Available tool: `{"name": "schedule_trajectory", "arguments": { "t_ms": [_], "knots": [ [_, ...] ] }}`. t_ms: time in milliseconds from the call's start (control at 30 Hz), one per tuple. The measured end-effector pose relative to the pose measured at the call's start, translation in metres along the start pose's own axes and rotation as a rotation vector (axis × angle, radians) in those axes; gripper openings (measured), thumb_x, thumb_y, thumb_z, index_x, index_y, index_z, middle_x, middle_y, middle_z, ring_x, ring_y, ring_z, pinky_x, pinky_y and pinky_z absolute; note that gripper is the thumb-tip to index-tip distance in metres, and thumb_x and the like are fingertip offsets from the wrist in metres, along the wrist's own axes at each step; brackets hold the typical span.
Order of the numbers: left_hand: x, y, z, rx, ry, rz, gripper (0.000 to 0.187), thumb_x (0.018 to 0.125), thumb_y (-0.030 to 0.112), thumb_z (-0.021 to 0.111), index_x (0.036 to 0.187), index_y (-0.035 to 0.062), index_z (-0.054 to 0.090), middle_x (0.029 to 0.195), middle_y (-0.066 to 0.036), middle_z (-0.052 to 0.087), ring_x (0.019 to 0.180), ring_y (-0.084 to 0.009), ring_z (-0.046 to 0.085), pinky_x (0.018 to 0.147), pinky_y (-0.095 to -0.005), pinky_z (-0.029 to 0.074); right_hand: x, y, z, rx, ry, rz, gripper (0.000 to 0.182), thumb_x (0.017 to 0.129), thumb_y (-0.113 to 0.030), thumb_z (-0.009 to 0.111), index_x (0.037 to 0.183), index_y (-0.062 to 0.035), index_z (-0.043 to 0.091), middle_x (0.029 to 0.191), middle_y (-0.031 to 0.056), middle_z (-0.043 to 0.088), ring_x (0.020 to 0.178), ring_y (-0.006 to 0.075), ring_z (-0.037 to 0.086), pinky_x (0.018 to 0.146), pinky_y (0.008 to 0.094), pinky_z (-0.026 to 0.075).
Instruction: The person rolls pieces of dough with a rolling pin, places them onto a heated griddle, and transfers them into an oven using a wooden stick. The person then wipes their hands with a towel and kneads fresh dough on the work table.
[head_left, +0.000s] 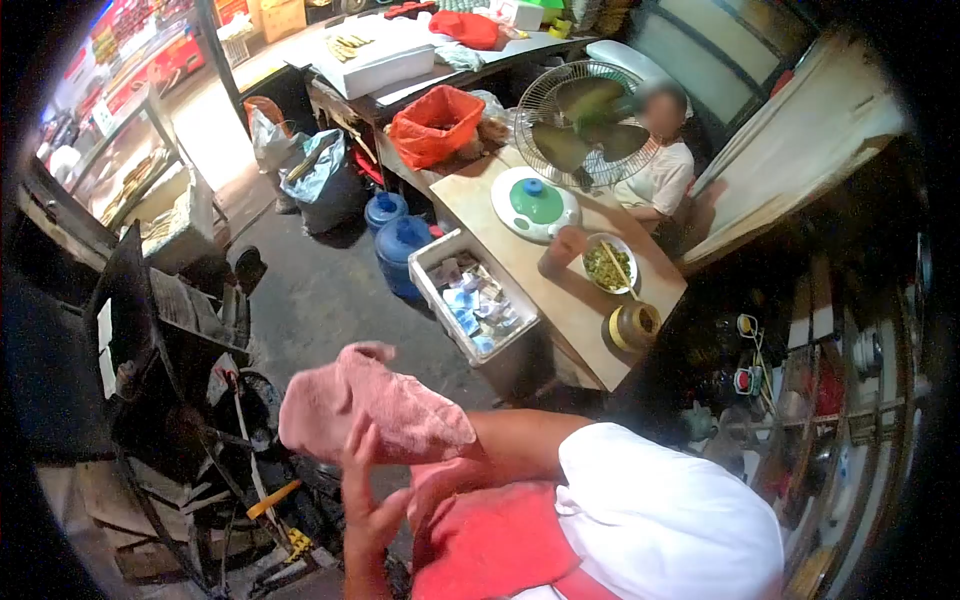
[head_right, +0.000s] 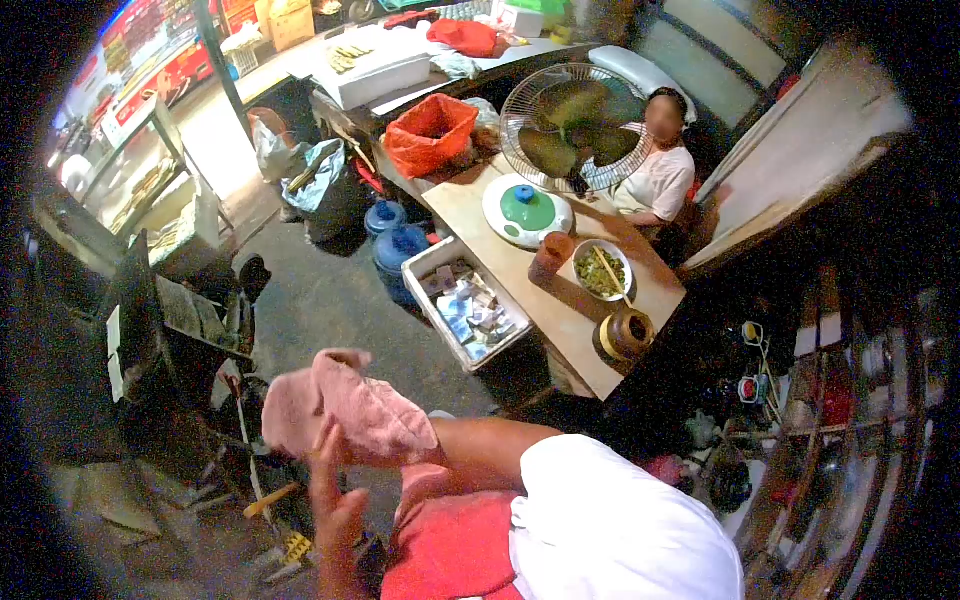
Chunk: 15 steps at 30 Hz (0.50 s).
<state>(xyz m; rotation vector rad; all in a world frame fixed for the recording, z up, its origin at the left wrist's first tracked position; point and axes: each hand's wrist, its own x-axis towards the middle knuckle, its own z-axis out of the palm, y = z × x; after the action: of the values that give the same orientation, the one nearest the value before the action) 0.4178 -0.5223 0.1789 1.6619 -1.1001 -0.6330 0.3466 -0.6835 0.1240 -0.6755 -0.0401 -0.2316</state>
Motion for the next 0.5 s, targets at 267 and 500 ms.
{"name": "schedule_trajectory", "arguments": {
  "t_ms": [267, 500],
  "knots": [
    [0.009, 0.007, -0.001, -2.101, -0.101, -0.101, 0.078, 0.100, 0.053, 0.046, 0.160, 0.0252, 0.003, 0.165, -0.011, 0.016, 0.146, -0.0395, 0.030, 0.110, -0.0666, 0.032, -0.019, 0.017, 0.021, -0.132, -0.036, -0.058, 0.068, 0.091, -0.051, 0.061, 0.146, -0.0179, 0.040, 0.152, 0.0117, 0.039, 0.142, 0.0274, 0.035, 0.119, 0.0491, 0.024],
    [-0.053, -0.036, 0.006, -1.592, 0.098, -0.511, 0.059, 0.100, 0.051, 0.046, 0.144, 0.0116, 0.048, 0.143, -0.011, 0.053, 0.133, -0.0354, 0.048, 0.108, -0.0593, 0.038, 0.024, 0.004, 0.013, 0.199, -0.167, -0.260, 0.067, 0.089, -0.049, 0.064, 0.144, -0.0182, 0.042, 0.152, 0.0118, 0.039, 0.142, 0.0280, 0.036, 0.119, 0.0496, 0.024]
  ]
}}
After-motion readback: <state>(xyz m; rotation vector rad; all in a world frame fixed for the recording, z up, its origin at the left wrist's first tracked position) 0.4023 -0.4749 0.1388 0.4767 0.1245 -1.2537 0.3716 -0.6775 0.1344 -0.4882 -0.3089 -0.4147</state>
